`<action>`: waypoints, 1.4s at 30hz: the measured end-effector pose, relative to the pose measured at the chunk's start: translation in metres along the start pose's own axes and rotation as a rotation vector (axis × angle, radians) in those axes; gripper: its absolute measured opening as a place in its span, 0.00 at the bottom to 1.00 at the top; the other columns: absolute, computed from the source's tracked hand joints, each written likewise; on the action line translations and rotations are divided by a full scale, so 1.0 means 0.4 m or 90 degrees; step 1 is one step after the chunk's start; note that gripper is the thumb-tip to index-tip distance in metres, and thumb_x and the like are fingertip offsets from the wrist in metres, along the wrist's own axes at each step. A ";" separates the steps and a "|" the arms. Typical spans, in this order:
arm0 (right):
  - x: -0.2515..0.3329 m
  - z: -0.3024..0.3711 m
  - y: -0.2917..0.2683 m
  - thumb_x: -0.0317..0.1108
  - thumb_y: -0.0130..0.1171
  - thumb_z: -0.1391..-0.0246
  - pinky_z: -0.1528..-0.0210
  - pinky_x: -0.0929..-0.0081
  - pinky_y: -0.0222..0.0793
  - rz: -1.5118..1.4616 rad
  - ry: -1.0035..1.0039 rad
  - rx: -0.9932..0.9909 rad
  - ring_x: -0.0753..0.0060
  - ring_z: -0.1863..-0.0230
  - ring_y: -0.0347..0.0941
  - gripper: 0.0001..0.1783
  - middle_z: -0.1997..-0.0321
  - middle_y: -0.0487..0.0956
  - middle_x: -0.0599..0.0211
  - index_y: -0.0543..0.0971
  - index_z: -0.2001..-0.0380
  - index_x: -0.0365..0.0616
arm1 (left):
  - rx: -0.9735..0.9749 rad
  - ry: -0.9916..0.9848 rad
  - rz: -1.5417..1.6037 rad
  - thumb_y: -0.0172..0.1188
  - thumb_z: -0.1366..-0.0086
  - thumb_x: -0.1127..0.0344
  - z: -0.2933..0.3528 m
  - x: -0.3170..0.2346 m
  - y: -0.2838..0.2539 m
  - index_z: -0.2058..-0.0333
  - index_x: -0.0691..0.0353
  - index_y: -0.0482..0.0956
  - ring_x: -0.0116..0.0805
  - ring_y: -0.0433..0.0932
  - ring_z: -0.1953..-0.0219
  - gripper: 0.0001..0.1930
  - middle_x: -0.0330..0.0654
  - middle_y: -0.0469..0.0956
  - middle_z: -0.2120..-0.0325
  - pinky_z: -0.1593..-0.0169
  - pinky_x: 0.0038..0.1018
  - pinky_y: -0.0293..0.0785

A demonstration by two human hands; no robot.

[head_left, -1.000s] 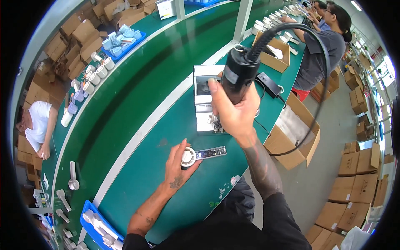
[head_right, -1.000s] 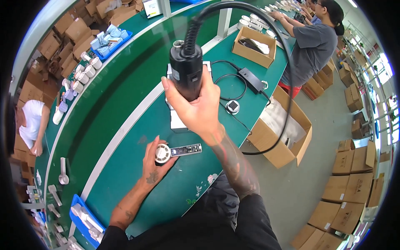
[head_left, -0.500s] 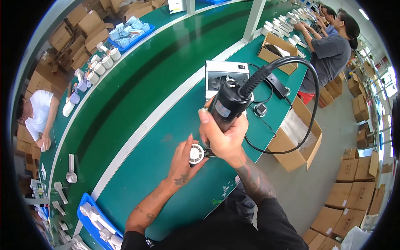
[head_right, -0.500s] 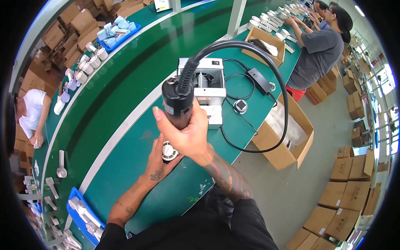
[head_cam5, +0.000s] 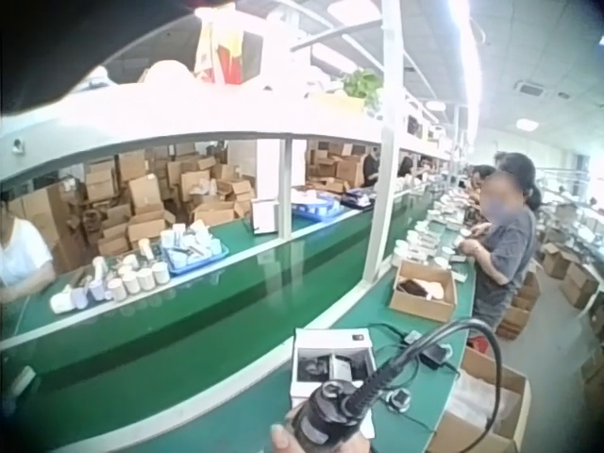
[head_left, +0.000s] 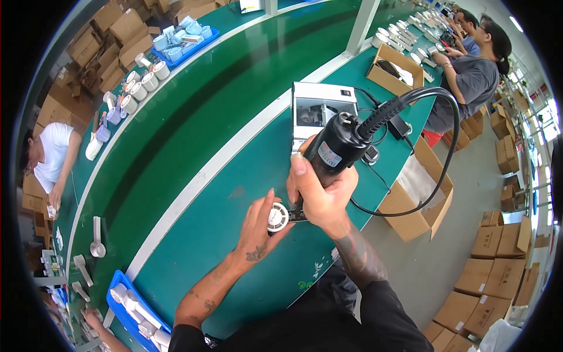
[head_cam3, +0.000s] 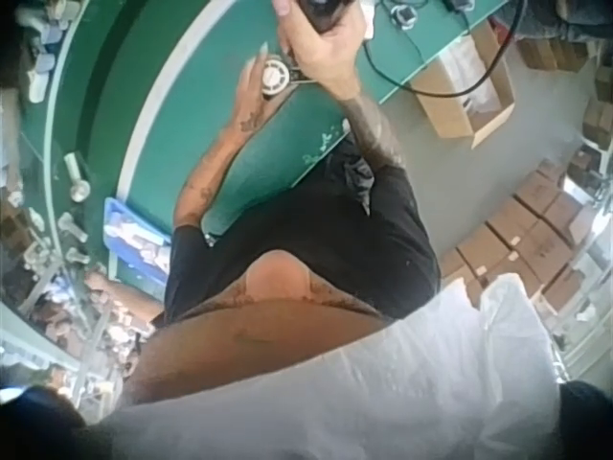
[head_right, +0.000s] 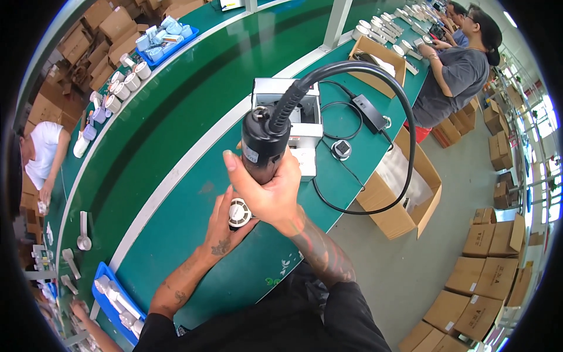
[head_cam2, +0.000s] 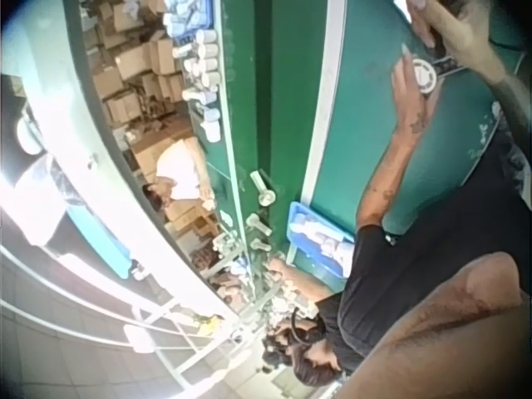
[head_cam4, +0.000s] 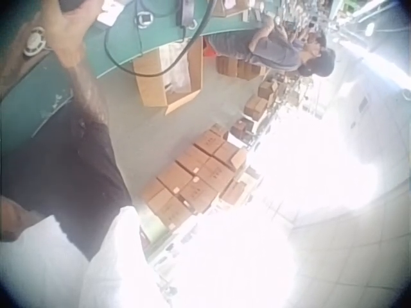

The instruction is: The person fastens electronic components onto a circuit board using an electric screwdriver to drive screws from an automatic screw feeder.

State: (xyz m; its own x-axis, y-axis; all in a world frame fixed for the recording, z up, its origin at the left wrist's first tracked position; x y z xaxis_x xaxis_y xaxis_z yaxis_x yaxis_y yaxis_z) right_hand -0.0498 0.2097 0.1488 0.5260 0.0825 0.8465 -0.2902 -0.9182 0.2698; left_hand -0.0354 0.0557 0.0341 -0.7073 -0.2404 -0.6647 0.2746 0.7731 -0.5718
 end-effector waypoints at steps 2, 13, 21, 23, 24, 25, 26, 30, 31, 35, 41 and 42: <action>-0.001 0.001 0.005 0.25 0.59 0.36 0.81 0.78 0.61 0.005 0.002 0.007 0.79 0.85 0.68 0.08 0.81 0.71 0.69 0.70 0.64 0.34 | -0.001 0.002 -0.010 0.77 0.46 0.73 -0.001 -0.004 0.001 0.25 0.65 0.48 0.53 0.76 0.50 0.56 0.55 0.75 0.46 0.47 0.44 0.74; 0.017 0.057 -0.027 0.32 0.67 0.48 0.70 0.78 0.69 0.147 -0.062 0.045 0.78 0.73 0.73 0.10 0.76 0.77 0.65 0.78 0.68 0.38 | -0.006 -0.032 -0.036 0.79 0.48 0.71 0.010 0.019 0.013 0.28 0.66 0.56 0.53 0.77 0.51 0.52 0.54 0.75 0.49 0.49 0.43 0.76; 0.193 -0.085 -0.160 0.36 0.54 0.31 0.82 0.74 0.66 0.028 -0.134 -0.157 0.75 0.87 0.65 0.13 0.82 0.69 0.68 0.68 0.54 0.36 | 0.002 -0.028 -0.041 0.79 0.47 0.71 -0.002 -0.003 0.006 0.30 0.67 0.60 0.50 0.78 0.52 0.49 0.53 0.75 0.50 0.50 0.41 0.77; 0.153 -0.101 -0.133 0.25 0.58 0.35 0.81 0.76 0.66 0.123 -0.204 -0.071 0.78 0.84 0.70 0.16 0.79 0.74 0.68 0.69 0.48 0.32 | -0.006 -0.018 -0.034 0.78 0.46 0.71 -0.005 -0.002 0.007 0.29 0.66 0.60 0.50 0.77 0.52 0.49 0.53 0.75 0.49 0.50 0.41 0.77; 0.125 -0.104 -0.125 0.23 0.61 0.37 0.82 0.77 0.65 0.178 -0.188 -0.064 0.80 0.84 0.70 0.14 0.77 0.75 0.69 0.70 0.51 0.33 | -0.016 -0.011 -0.026 0.78 0.46 0.71 -0.005 -0.006 0.003 0.29 0.66 0.60 0.50 0.77 0.52 0.49 0.53 0.75 0.49 0.50 0.40 0.77; 0.110 -0.111 -0.109 0.22 0.63 0.38 0.82 0.78 0.64 0.145 -0.166 -0.063 0.81 0.84 0.70 0.14 0.76 0.75 0.69 0.71 0.53 0.33 | -0.017 -0.015 -0.027 0.78 0.46 0.71 -0.003 -0.007 0.001 0.29 0.66 0.60 0.50 0.77 0.52 0.49 0.53 0.75 0.49 0.50 0.40 0.77; 0.103 -0.116 -0.098 0.22 0.64 0.39 0.82 0.79 0.64 0.113 -0.143 -0.062 0.81 0.84 0.70 0.13 0.75 0.76 0.69 0.71 0.55 0.34 | -0.013 -0.017 -0.028 0.78 0.46 0.71 -0.005 -0.009 -0.001 0.29 0.65 0.59 0.50 0.77 0.52 0.49 0.53 0.74 0.49 0.50 0.40 0.77; 0.105 -0.091 -0.073 0.24 0.61 0.36 0.83 0.79 0.63 0.114 -0.084 -0.050 0.81 0.85 0.69 0.08 0.80 0.75 0.69 0.72 0.60 0.34 | 0.011 -0.036 -0.027 0.78 0.45 0.71 -0.003 0.000 -0.002 0.29 0.65 0.59 0.51 0.77 0.51 0.49 0.53 0.74 0.48 0.48 0.40 0.76; 0.091 -0.071 -0.067 0.26 0.58 0.34 0.83 0.80 0.63 0.102 -0.062 -0.045 0.80 0.86 0.69 0.07 0.83 0.74 0.69 0.72 0.61 0.33 | 0.006 -0.041 -0.031 0.78 0.45 0.71 -0.003 0.004 -0.005 0.29 0.65 0.59 0.51 0.77 0.51 0.49 0.53 0.74 0.48 0.48 0.40 0.76; 0.076 0.008 -0.028 0.30 0.59 0.36 0.82 0.77 0.64 0.017 -0.032 0.008 0.76 0.86 0.69 0.12 0.84 0.74 0.65 0.70 0.63 0.29 | 0.006 -0.016 -0.035 0.77 0.46 0.71 -0.011 -0.010 -0.010 0.28 0.65 0.58 0.51 0.77 0.51 0.49 0.53 0.74 0.48 0.49 0.41 0.76; 0.015 0.031 0.010 0.30 0.60 0.37 0.79 0.79 0.63 0.029 0.022 0.023 0.78 0.85 0.69 0.13 0.82 0.74 0.67 0.71 0.62 0.30 | 0.027 -0.011 -0.045 0.77 0.46 0.70 -0.009 -0.010 -0.010 0.28 0.64 0.59 0.52 0.77 0.51 0.49 0.53 0.73 0.47 0.49 0.42 0.75; 0.004 0.034 0.008 0.30 0.60 0.37 0.79 0.79 0.63 0.036 0.033 0.018 0.78 0.85 0.69 0.12 0.82 0.74 0.67 0.71 0.61 0.30 | 0.032 -0.016 -0.044 0.77 0.45 0.70 -0.008 -0.008 -0.009 0.28 0.64 0.59 0.52 0.77 0.51 0.49 0.52 0.73 0.47 0.49 0.41 0.75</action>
State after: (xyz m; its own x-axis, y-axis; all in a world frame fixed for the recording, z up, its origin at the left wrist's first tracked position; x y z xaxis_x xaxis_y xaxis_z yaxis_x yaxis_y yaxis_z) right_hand -0.0390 0.2018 0.1448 0.4667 0.0499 0.8830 -0.2949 -0.9325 0.2086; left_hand -0.0363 0.0557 0.0396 -0.7090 -0.3083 -0.6342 0.2579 0.7238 -0.6401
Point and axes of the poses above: each hand's wrist, its own z-axis away from the middle knuckle, its own y-axis out of the palm, x = y × z, the point moved 9 cm from there along -z, towards the middle knuckle
